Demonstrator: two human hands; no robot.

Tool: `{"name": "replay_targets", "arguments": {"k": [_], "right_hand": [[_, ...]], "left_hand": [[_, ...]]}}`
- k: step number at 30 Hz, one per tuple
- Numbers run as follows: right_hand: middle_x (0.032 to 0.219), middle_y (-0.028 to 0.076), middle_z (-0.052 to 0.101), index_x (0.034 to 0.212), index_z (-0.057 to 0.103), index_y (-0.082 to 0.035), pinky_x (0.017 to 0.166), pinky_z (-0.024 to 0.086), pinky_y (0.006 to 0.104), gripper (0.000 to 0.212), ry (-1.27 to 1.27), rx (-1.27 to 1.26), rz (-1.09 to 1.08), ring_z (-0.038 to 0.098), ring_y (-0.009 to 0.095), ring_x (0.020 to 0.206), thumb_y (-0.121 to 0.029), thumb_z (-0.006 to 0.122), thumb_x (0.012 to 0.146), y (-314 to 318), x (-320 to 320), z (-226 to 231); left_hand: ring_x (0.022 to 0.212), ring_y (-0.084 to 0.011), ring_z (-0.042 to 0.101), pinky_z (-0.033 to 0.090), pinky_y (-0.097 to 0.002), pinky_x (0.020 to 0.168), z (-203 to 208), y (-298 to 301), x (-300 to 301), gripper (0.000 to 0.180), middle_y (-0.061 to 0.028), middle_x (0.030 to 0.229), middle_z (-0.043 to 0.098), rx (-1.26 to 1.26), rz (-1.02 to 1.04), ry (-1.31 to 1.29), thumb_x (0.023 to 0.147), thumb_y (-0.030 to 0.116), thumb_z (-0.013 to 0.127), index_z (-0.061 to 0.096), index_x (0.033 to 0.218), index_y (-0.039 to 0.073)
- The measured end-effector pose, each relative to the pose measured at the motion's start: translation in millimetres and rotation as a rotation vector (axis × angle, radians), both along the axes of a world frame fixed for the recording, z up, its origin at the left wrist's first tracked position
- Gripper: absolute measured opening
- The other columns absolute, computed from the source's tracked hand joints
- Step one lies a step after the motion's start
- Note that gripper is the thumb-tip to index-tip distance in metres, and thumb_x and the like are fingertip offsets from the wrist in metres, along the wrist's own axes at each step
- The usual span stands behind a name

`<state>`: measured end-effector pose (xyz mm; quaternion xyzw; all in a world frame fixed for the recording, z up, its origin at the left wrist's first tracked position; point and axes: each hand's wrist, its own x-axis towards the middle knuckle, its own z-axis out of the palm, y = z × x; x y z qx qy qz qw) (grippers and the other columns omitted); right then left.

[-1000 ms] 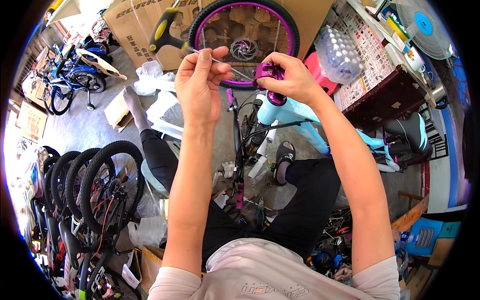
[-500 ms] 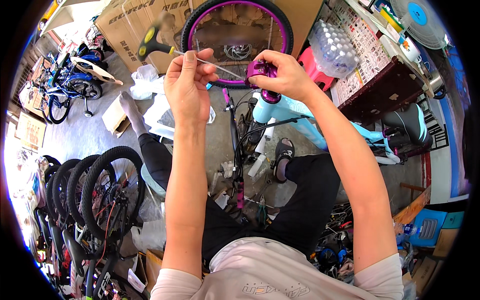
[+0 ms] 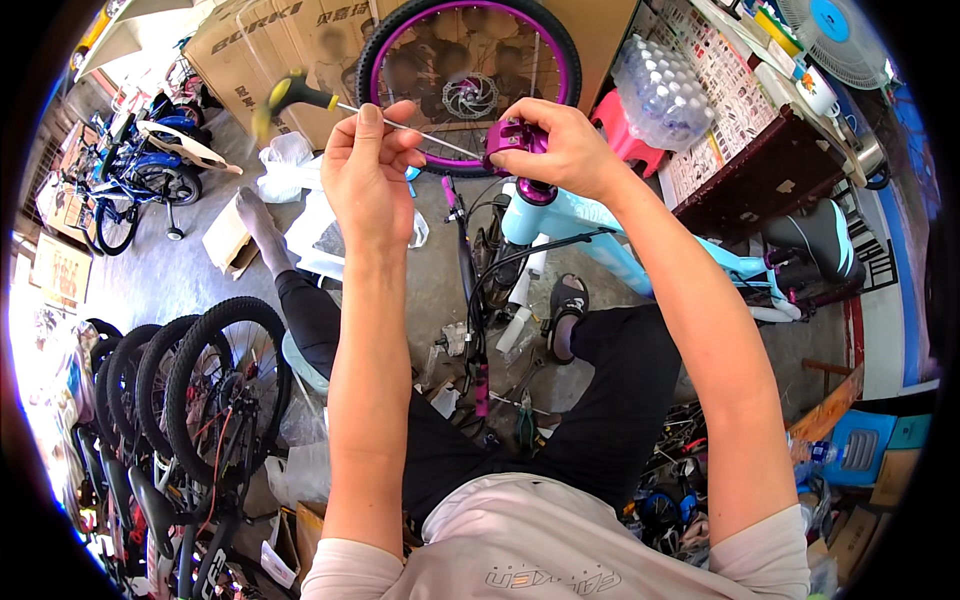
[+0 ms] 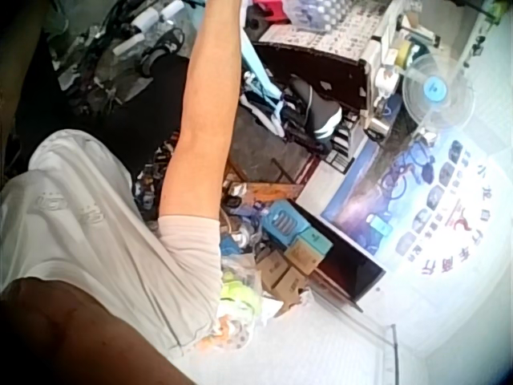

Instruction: The person removes protective foam from a light blue bicycle frame and uses a screwdriver to tighten the stem bolts on the handlebars. The person is sitting on the floor in a workshop environment.

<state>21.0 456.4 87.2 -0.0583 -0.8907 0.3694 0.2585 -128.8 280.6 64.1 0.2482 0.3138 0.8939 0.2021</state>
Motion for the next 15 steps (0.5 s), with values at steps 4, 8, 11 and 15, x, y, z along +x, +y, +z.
{"name": "replay_targets", "arguments": {"k": [4,8,11,15], "right_hand": [[0.085,0.012,0.068,0.091,0.068,-0.001,0.074,0.051,0.0363,0.038,-0.052,-0.014,-0.007,0.066,0.025,0.078,-0.033,0.077,0.074,0,2,1],[0.085,0.011,0.067,0.091,0.068,-0.001,0.074,0.051,0.0356,0.037,-0.032,-0.011,-0.009,0.065,0.024,0.078,-0.033,0.078,0.074,0,3,1],[0.085,0.01,0.067,0.091,0.068,-0.001,0.074,0.051,0.0349,0.037,-0.037,-0.011,-0.008,0.065,0.023,0.078,-0.032,0.078,0.074,-3,2,4],[0.085,0.01,0.066,0.093,0.068,0.0,0.074,0.051,0.0338,0.038,-0.054,-0.057,0.01,0.064,0.021,0.078,-0.031,0.078,0.074,-2,2,0]], "left_hand": [[0.073,-0.018,0.07,0.057,-0.0285,0.059,7,0,9,0.023,-0.021,0.103,0.072,0.055,-0.016,0.0,0.104,0.019,0.057,0.06,0.109,-0.003],[0.07,-0.0183,0.07,0.057,-0.0282,0.056,6,0,7,0.02,-0.0212,0.102,0.072,0.062,-0.028,0.001,0.102,0.018,0.061,0.06,0.105,-0.001],[0.07,-0.0189,0.07,0.057,-0.0282,0.056,-1,1,-1,0.022,-0.0214,0.101,0.072,0.05,-0.021,-0.023,0.102,0.019,0.061,0.059,0.106,-0.002],[0.07,-0.019,0.071,0.057,-0.0283,0.057,-3,-2,0,0.022,-0.0218,0.1,0.072,0.018,-0.017,-0.023,0.102,0.02,0.061,0.059,0.106,-0.001]]}}
